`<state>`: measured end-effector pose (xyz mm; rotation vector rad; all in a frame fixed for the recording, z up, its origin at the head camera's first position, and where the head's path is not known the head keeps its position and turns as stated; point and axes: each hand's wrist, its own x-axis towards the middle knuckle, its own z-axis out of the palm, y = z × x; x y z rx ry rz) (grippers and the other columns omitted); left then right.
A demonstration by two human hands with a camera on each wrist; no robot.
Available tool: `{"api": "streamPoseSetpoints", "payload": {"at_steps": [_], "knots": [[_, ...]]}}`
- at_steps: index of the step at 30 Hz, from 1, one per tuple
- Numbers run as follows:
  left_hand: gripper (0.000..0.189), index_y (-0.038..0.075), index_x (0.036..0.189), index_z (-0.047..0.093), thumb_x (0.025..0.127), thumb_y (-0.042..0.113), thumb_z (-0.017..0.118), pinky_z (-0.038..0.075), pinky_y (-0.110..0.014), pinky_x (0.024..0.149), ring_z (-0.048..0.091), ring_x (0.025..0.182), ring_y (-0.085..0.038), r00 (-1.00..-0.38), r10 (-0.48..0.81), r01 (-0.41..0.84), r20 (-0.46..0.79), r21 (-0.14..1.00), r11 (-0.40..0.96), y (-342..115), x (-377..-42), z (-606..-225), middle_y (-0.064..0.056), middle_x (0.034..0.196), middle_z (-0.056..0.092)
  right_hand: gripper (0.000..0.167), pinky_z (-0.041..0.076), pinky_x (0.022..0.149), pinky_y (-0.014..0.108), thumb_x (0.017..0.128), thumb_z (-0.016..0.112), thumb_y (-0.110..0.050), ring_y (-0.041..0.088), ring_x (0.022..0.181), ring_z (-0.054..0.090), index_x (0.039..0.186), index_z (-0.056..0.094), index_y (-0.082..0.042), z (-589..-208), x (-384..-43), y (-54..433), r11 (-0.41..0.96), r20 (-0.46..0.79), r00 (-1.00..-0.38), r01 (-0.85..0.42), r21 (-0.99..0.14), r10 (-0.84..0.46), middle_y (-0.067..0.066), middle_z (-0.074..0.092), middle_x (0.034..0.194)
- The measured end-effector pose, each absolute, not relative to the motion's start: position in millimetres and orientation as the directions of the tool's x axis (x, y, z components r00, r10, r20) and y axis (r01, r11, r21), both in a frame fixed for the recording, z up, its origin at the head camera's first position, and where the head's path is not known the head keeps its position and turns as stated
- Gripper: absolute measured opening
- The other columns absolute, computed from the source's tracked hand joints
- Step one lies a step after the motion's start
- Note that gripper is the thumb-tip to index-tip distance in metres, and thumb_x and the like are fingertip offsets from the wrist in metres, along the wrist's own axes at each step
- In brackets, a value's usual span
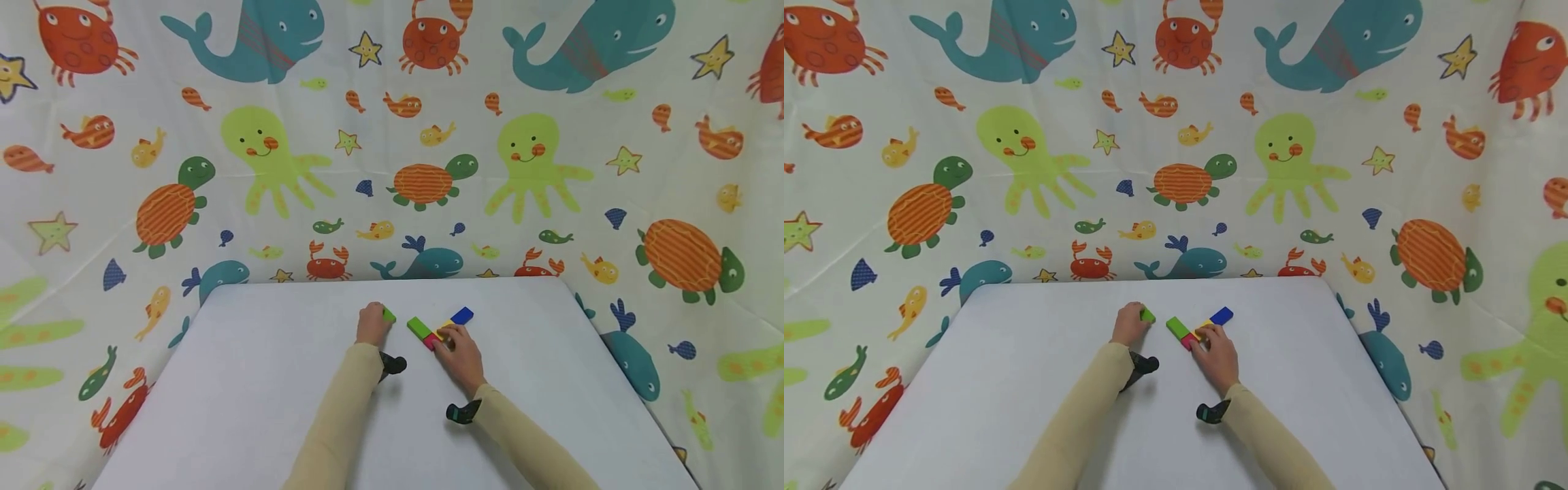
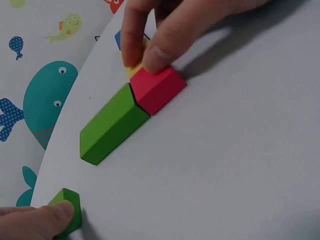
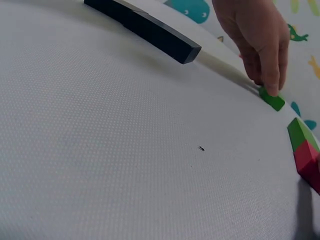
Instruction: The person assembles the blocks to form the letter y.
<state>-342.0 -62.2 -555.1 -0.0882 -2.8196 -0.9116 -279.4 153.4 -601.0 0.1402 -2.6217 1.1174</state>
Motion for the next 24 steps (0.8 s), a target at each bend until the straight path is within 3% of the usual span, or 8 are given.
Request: {"api": "streamPoseSetpoints", "payload": {"at_steps": [5, 9, 24], "knots": [[0.016, -0.008, 0.093, 0.069, 0.079, -0.002, 0.074, 0.049, -0.045, 0.083, 0.06, 0.092, -0.033, -0.977, -0.024, 0.133, 0.212, 0.691, 0.711, -61, -343, -555, -0.02, 0.099, 0.065, 0.03, 0.045, 0.073, 0.031, 0.088, 0.074, -0.029, 0.014, 0.085, 0.054, 0.113, 0.07, -0.012, -599, -280, 154, 0.694, 0.288, -0.957, -0.19, -0.695, 0.025, 0.002, 0.059, 0.111], [0.019, -0.008, 0.098, 0.07, 0.08, -0.004, 0.072, 0.048, -0.046, 0.09, 0.061, 0.103, -0.036, -0.977, -0.03, 0.131, 0.211, 0.705, 0.697, -61, -346, -557, -0.023, 0.108, 0.066, 0.03, 0.045, 0.073, 0.031, 0.088, 0.074, -0.029, 0.015, 0.085, 0.054, 0.112, 0.07, -0.012, -597, -279, 152, 0.686, 0.271, -0.962, -0.178, -0.705, 0.029, 0.002, 0.059, 0.11], [0.03, -0.011, 0.111, 0.068, 0.082, -0.003, 0.072, 0.045, -0.048, 0.095, 0.056, 0.112, -0.04, -0.979, -0.064, 0.111, 0.193, 0.773, 0.625, -51, -355, -569, -0.028, 0.117, 0.06, 0.03, 0.046, 0.076, 0.032, 0.089, 0.073, -0.028, 0.016, 0.087, 0.054, 0.114, 0.07, -0.012, -598, -280, 154, 0.686, 0.254, -0.967, -0.162, -0.709, 0.034, 0.004, 0.058, 0.117]]}}
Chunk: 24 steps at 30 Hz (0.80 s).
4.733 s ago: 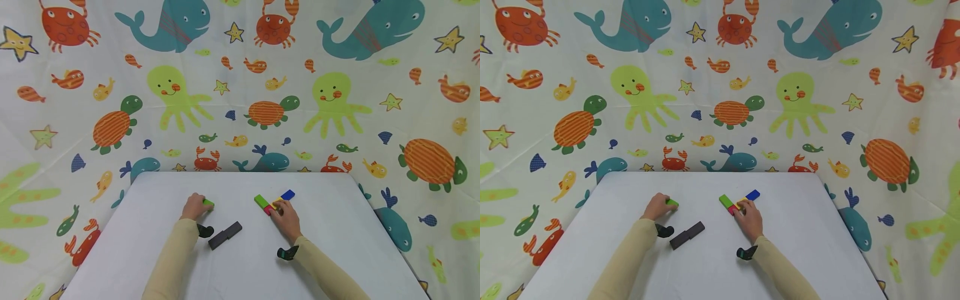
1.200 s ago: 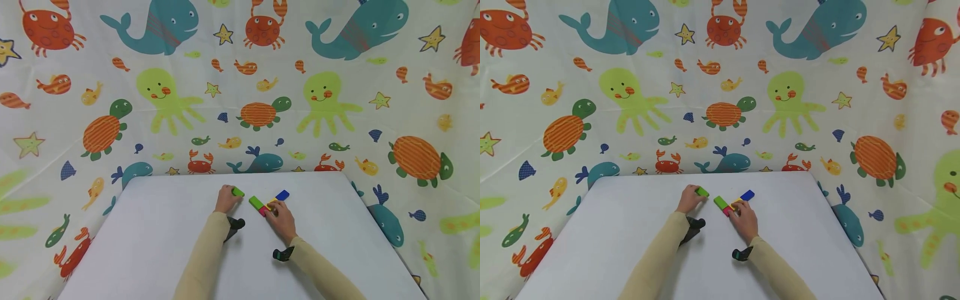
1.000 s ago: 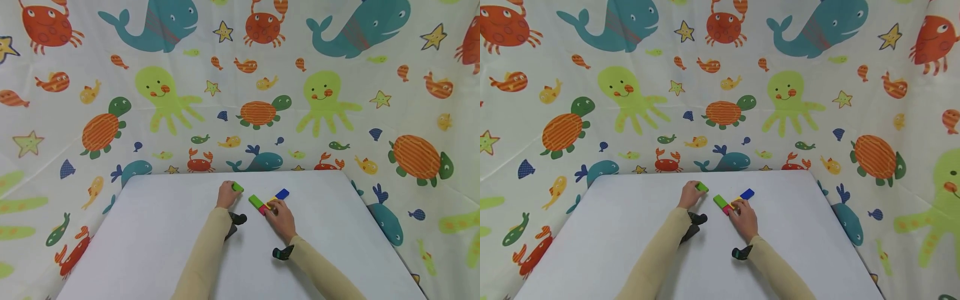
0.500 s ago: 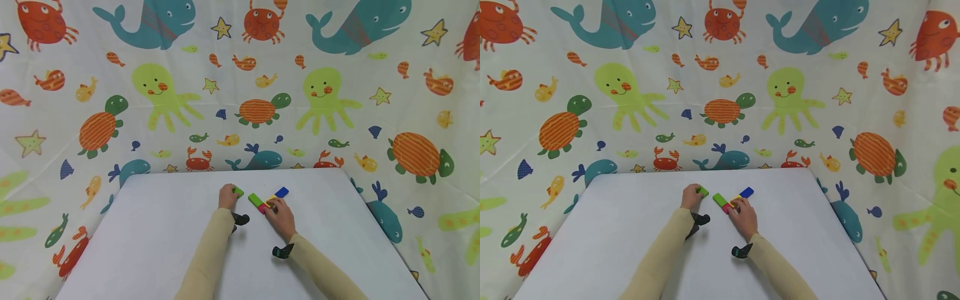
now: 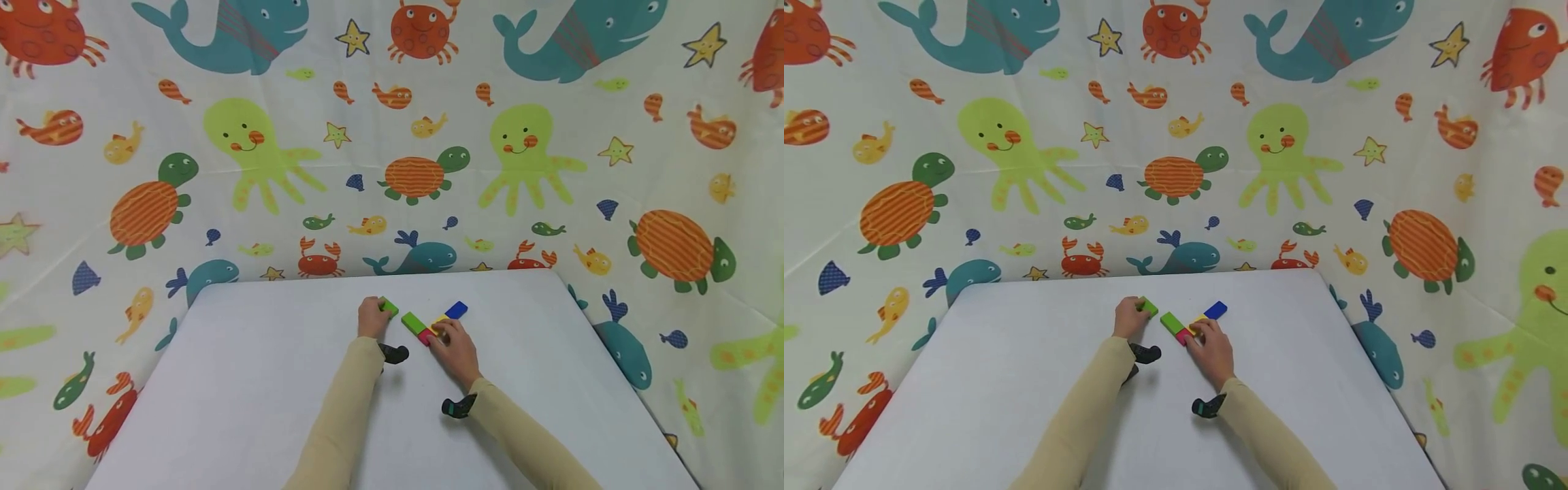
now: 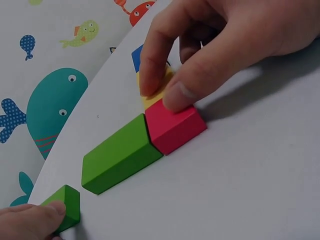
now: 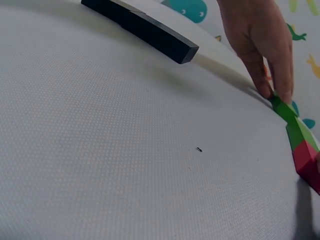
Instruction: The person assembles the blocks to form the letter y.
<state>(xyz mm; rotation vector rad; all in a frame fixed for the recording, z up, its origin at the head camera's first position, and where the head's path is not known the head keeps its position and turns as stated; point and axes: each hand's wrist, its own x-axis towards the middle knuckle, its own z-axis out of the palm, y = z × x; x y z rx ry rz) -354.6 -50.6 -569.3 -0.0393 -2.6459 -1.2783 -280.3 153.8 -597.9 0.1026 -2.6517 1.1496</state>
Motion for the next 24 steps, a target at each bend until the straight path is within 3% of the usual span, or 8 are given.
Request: {"api": "streamPoseSetpoints", "payload": {"at_steps": [12, 24], "knots": [[0.031, -0.012, 0.112, 0.067, 0.083, -0.003, 0.07, 0.043, -0.049, 0.099, 0.055, 0.117, -0.042, -0.982, -0.079, 0.101, 0.172, 0.828, 0.551, -42, -344, -560, -0.029, 0.121, 0.06, 0.03, 0.046, 0.078, 0.033, 0.089, 0.073, -0.03, 0.016, 0.089, 0.054, 0.113, 0.07, -0.013, -595, -280, 149, 0.694, 0.239, -0.97, -0.146, -0.705, 0.039, 0.002, 0.058, 0.116], [0.029, -0.013, 0.11, 0.067, 0.083, -0.004, 0.07, 0.045, -0.047, 0.097, 0.056, 0.114, -0.041, -0.976, -0.09, 0.11, 0.196, 0.812, 0.573, -27, -338, -562, -0.028, 0.118, 0.06, 0.031, 0.046, 0.077, 0.032, 0.088, 0.073, -0.031, 0.016, 0.087, 0.054, 0.113, 0.07, -0.013, -600, -279, 153, 0.703, 0.246, -0.968, -0.145, -0.696, 0.043, 0.001, 0.058, 0.113]]}}
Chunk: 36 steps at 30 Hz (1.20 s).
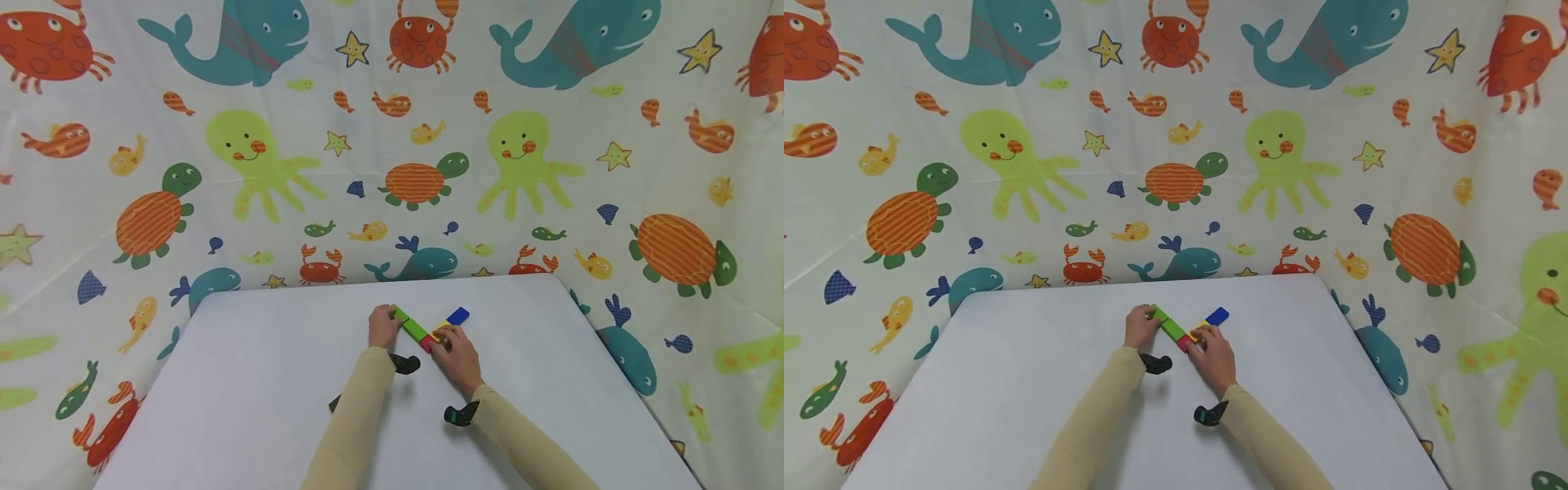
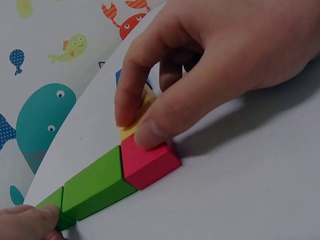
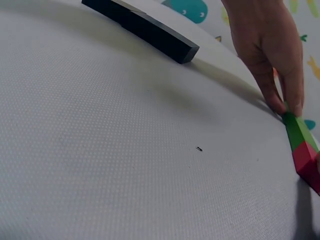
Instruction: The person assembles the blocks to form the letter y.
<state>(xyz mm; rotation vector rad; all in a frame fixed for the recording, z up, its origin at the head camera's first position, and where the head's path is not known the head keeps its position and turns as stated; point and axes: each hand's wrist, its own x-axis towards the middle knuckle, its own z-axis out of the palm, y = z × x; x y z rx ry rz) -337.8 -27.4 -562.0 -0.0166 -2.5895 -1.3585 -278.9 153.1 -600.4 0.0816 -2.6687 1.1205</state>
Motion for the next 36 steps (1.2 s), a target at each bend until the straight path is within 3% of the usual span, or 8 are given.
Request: {"api": "streamPoseSetpoints", "payload": {"at_steps": [28, 36], "knots": [[0.029, -0.013, 0.11, 0.067, 0.083, -0.005, 0.071, 0.044, -0.048, 0.099, 0.056, 0.114, -0.042, -0.967, -0.052, 0.165, 0.249, 0.769, 0.618, -23.0, -337.7, -557.7, -0.029, 0.116, 0.061, 0.032, 0.046, 0.08, 0.035, 0.089, 0.073, -0.03, 0.018, 0.091, 0.055, 0.115, 0.07, -0.012, -595.2, -281.2, 153.3, 0.705, 0.226, -0.973, -0.13, -0.697, 0.045, 0.004, 0.058, 0.117], [0.029, -0.014, 0.111, 0.066, 0.084, -0.005, 0.07, 0.043, -0.047, 0.1, 0.055, 0.116, -0.041, -0.98, -0.074, 0.108, 0.187, 0.801, 0.589, -21.4, -335.5, -557.4, -0.028, 0.12, 0.06, 0.031, 0.046, 0.081, 0.035, 0.089, 0.072, -0.03, 0.018, 0.091, 0.055, 0.115, 0.07, -0.012, -596.4, -278.9, 153.4, 0.709, 0.219, -0.975, -0.124, -0.695, 0.045, 0.004, 0.058, 0.117]]}}
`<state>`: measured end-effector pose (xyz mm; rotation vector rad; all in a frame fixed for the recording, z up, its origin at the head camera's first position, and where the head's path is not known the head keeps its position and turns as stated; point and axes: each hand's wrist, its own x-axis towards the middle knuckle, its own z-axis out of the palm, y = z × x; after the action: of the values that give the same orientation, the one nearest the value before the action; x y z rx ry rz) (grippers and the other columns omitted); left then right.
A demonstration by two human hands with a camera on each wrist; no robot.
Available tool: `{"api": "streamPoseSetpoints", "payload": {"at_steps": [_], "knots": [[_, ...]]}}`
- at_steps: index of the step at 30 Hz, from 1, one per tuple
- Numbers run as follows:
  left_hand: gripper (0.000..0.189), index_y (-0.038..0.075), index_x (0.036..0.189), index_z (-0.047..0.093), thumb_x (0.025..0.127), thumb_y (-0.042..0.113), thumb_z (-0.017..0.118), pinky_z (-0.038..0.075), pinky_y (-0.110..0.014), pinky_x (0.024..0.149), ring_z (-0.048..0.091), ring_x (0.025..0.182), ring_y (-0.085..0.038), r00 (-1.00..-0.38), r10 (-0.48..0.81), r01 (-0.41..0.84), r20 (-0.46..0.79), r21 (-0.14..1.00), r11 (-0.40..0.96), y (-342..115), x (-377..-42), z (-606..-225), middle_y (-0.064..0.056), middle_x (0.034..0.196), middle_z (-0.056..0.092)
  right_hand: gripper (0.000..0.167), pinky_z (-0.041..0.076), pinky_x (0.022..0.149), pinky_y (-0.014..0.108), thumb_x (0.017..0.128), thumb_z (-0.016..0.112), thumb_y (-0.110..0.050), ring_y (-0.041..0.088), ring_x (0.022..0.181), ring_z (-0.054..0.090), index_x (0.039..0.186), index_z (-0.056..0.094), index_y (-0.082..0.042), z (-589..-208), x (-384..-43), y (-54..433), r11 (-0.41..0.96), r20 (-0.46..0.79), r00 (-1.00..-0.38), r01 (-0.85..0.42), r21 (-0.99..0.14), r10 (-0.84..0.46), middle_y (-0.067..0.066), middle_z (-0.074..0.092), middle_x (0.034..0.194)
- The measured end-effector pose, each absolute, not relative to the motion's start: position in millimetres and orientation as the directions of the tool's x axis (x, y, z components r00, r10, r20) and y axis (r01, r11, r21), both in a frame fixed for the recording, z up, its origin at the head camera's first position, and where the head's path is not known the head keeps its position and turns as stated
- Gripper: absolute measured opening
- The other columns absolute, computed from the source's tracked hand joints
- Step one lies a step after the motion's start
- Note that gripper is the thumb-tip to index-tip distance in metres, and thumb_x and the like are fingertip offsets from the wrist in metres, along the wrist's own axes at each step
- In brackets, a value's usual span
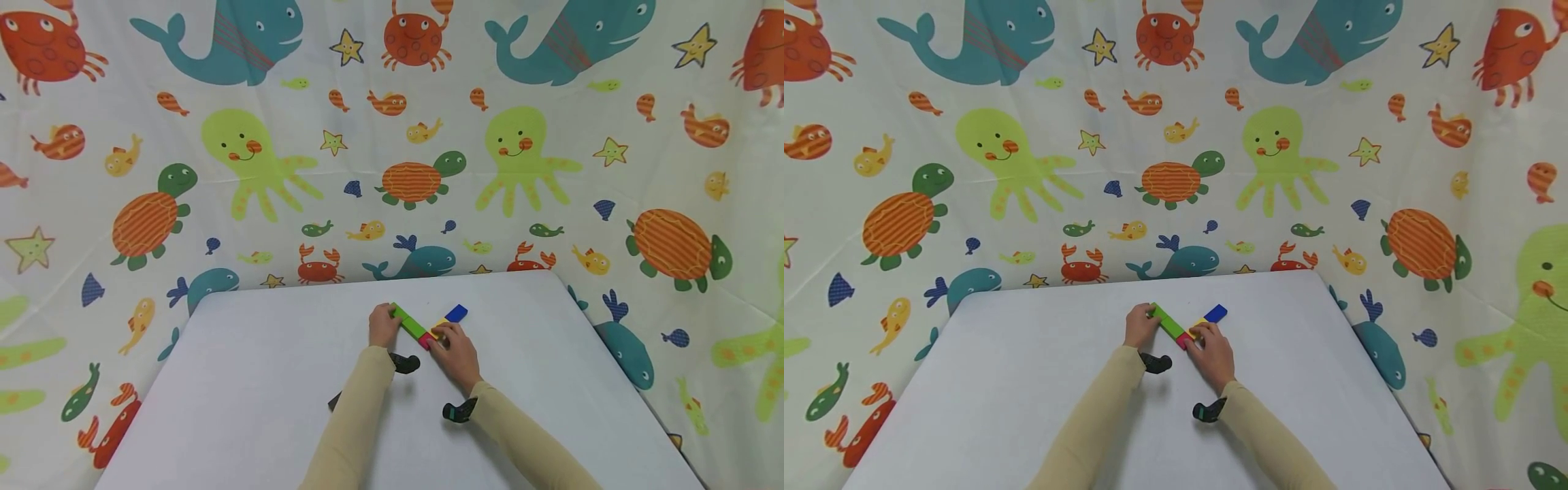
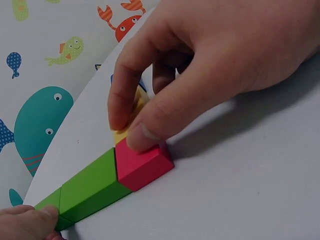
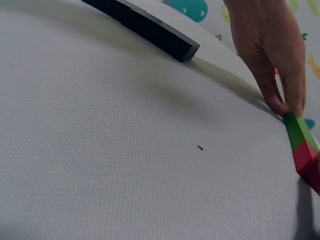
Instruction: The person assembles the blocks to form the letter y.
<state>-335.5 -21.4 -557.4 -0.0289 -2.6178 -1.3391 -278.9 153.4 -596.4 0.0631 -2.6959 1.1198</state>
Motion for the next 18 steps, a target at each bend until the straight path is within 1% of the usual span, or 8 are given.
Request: {"api": "streamPoseSetpoints", "payload": {"at_steps": [7, 18], "knots": [[0.029, -0.013, 0.111, 0.067, 0.084, -0.004, 0.071, 0.043, -0.047, 0.1, 0.055, 0.116, -0.041, -0.981, -0.074, 0.106, 0.182, 0.805, 0.583, -21.8, -336.4, -559.3, -0.028, 0.121, 0.06, 0.031, 0.046, 0.078, 0.035, 0.089, 0.073, -0.031, 0.017, 0.088, 0.054, 0.114, 0.07, -0.013, -599.4, -280.1, 154.1, 0.71, 0.23, -0.972, -0.132, -0.692, 0.044, 0.003, 0.059, 0.116], [0.03, -0.012, 0.112, 0.066, 0.084, -0.002, 0.07, 0.043, -0.048, 0.099, 0.055, 0.115, -0.041, -0.979, -0.02, 0.151, 0.203, 0.789, 0.596, -27.7, -339.4, -563.3, -0.028, 0.119, 0.06, 0.031, 0.046, 0.079, 0.034, 0.089, 0.073, -0.031, 0.017, 0.089, 0.054, 0.114, 0.07, -0.013, -599.7, -280.3, 154.1, 0.708, 0.234, -0.971, -0.137, -0.693, 0.042, 0.003, 0.058, 0.116]]}}
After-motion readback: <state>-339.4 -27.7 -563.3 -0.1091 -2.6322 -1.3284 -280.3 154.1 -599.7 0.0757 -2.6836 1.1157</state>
